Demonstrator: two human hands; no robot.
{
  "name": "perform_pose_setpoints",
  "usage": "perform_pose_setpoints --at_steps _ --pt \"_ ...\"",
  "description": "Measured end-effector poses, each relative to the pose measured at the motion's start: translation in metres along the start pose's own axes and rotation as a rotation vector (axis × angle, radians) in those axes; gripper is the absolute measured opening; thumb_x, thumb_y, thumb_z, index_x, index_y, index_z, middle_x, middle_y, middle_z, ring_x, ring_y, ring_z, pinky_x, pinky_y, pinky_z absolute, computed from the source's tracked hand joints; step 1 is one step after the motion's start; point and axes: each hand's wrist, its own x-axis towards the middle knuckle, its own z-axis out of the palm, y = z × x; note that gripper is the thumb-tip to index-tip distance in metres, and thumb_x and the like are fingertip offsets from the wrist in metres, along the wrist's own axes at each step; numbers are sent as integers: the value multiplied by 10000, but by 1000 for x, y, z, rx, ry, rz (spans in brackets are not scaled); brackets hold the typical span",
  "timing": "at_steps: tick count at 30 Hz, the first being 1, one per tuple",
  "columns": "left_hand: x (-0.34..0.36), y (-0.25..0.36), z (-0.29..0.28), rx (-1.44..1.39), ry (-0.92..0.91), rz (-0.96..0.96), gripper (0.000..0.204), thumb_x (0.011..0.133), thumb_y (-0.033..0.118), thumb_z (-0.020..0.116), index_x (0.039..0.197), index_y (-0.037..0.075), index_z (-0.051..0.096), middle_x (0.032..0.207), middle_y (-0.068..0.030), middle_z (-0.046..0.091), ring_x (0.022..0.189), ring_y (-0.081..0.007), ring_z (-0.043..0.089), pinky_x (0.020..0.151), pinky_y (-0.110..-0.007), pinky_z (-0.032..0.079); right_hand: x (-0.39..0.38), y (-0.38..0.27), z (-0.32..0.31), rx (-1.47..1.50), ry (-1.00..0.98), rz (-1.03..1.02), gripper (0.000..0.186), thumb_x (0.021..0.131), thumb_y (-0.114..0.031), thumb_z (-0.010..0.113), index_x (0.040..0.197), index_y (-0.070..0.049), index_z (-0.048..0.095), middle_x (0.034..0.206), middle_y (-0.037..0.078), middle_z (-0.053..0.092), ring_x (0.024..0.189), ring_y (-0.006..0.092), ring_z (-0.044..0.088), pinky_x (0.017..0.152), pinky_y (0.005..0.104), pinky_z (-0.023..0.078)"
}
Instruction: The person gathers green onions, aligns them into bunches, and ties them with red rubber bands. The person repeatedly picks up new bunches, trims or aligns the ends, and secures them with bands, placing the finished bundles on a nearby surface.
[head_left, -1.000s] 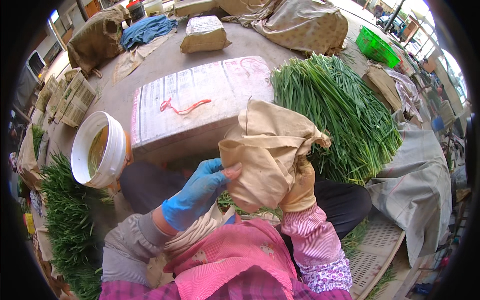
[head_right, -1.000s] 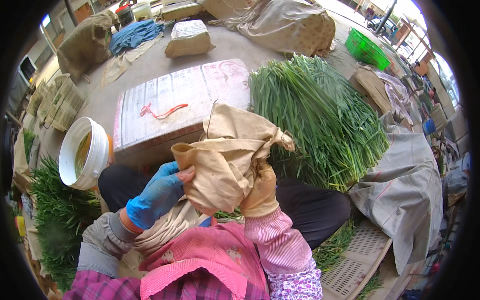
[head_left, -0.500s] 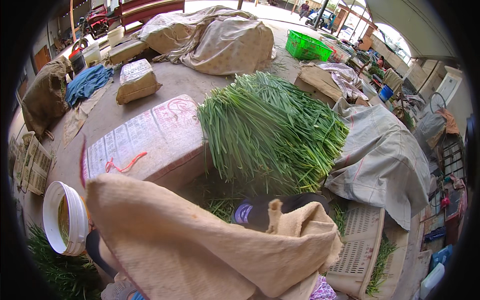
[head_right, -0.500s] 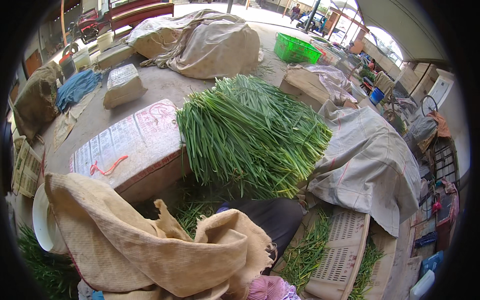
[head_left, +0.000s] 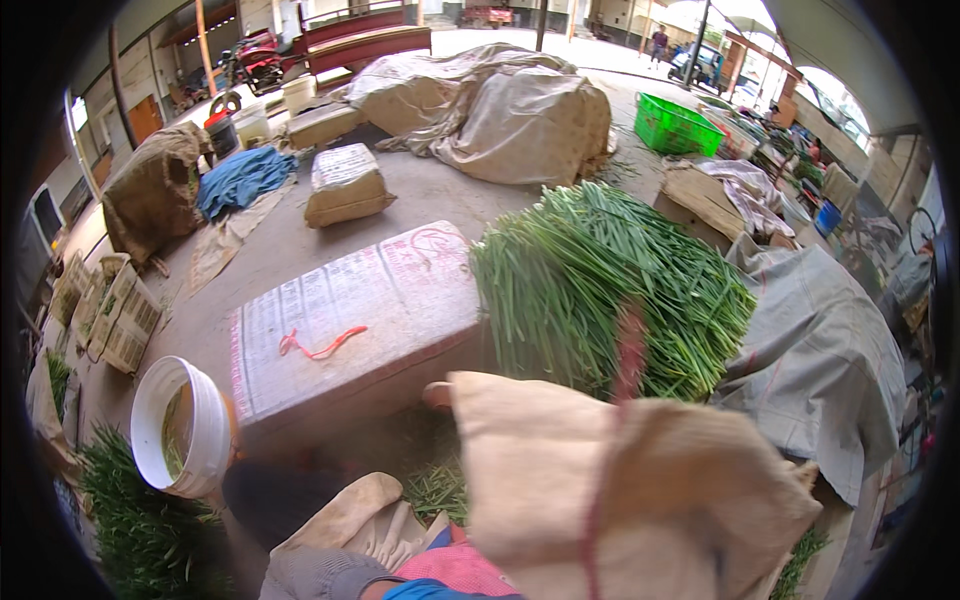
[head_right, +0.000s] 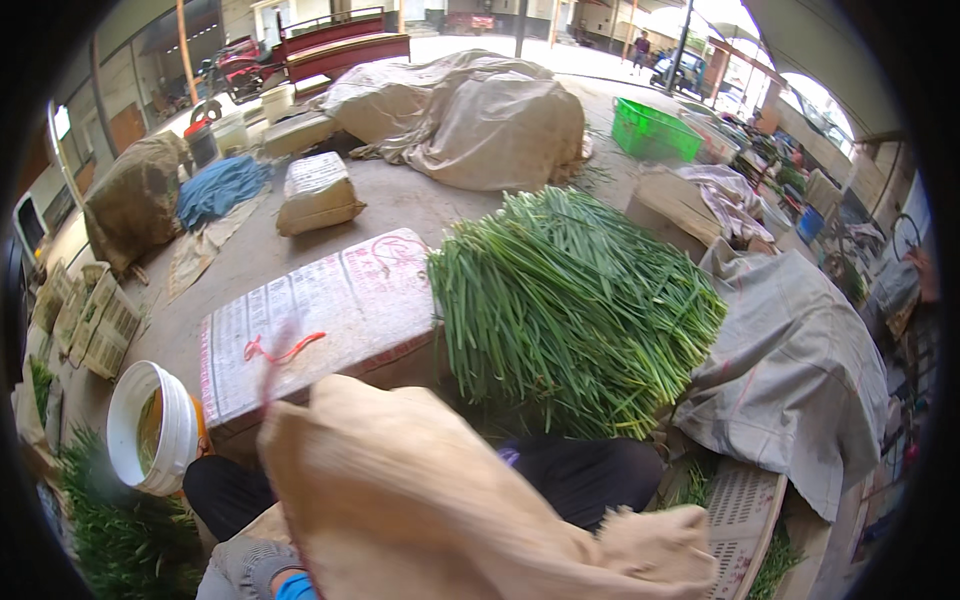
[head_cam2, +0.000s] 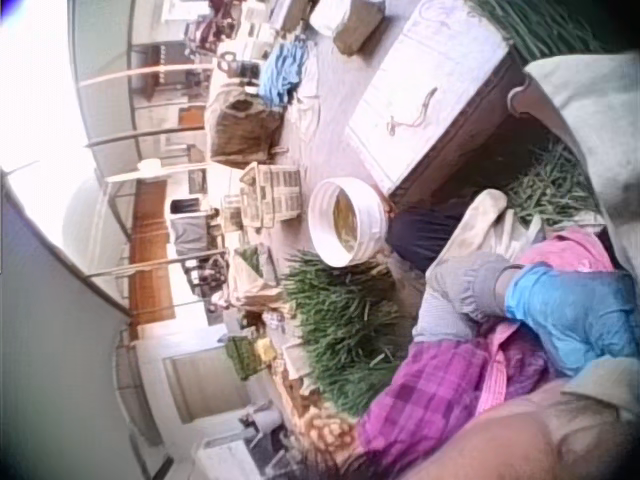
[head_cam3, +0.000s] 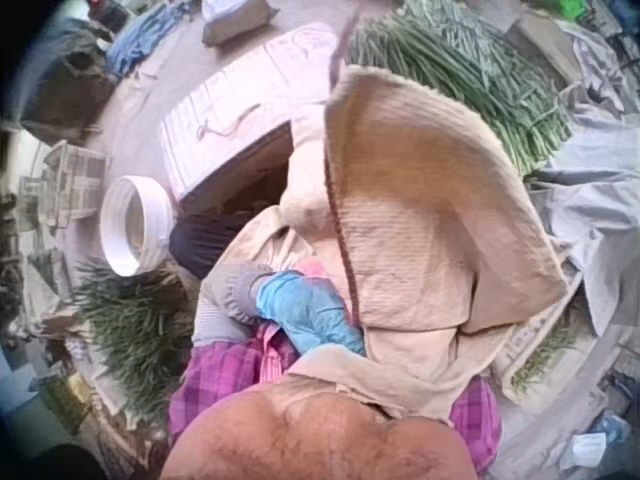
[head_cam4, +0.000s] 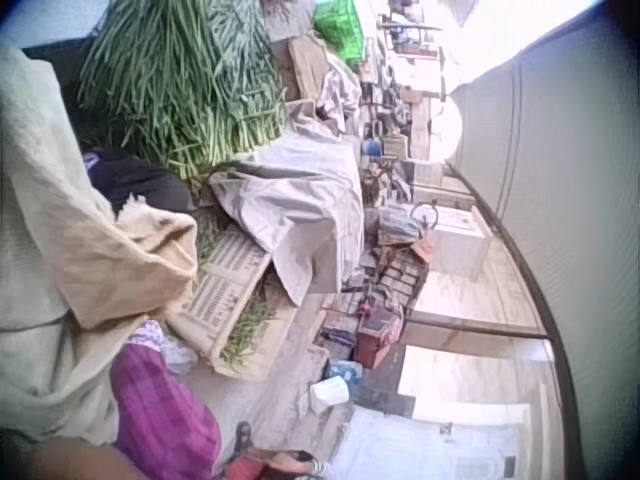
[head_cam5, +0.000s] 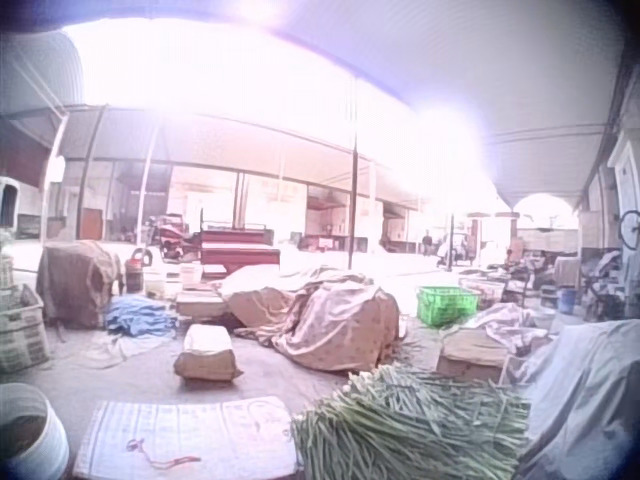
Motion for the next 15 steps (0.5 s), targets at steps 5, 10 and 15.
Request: perform_pose_setpoints --at_steps 5,10,15 --pt "-8 -3 -2 -20 20 -28 312 913 175 577 1174 6 590 1135 -119 625 1004 -219 609 854 -321 495 5 -1 4 -24 -17 31 484 963 -310 513 1328 1 450 1293 167 528 1153 310 530 991 446 446" --pt "-19 -4 -7 -2 76 -70 316 906 164 577 1179 5 583 1142 -125 621 1009 -229 608 862 -325 495 7 4 6 -36 -35 47 466 958 -292 522 1313 4 464 1272 163 541 1130 303 542 977 438 457" --pt "-25 -6 -10 27 113 -103 320 900 152 576 1183 4 576 1148 -130 616 1015 -239 608 871 -329 496 9 7 4 -46 -58 36 447 953 -274 531 1297 7 478 1251 158 554 1107 297 555 962 429 468"
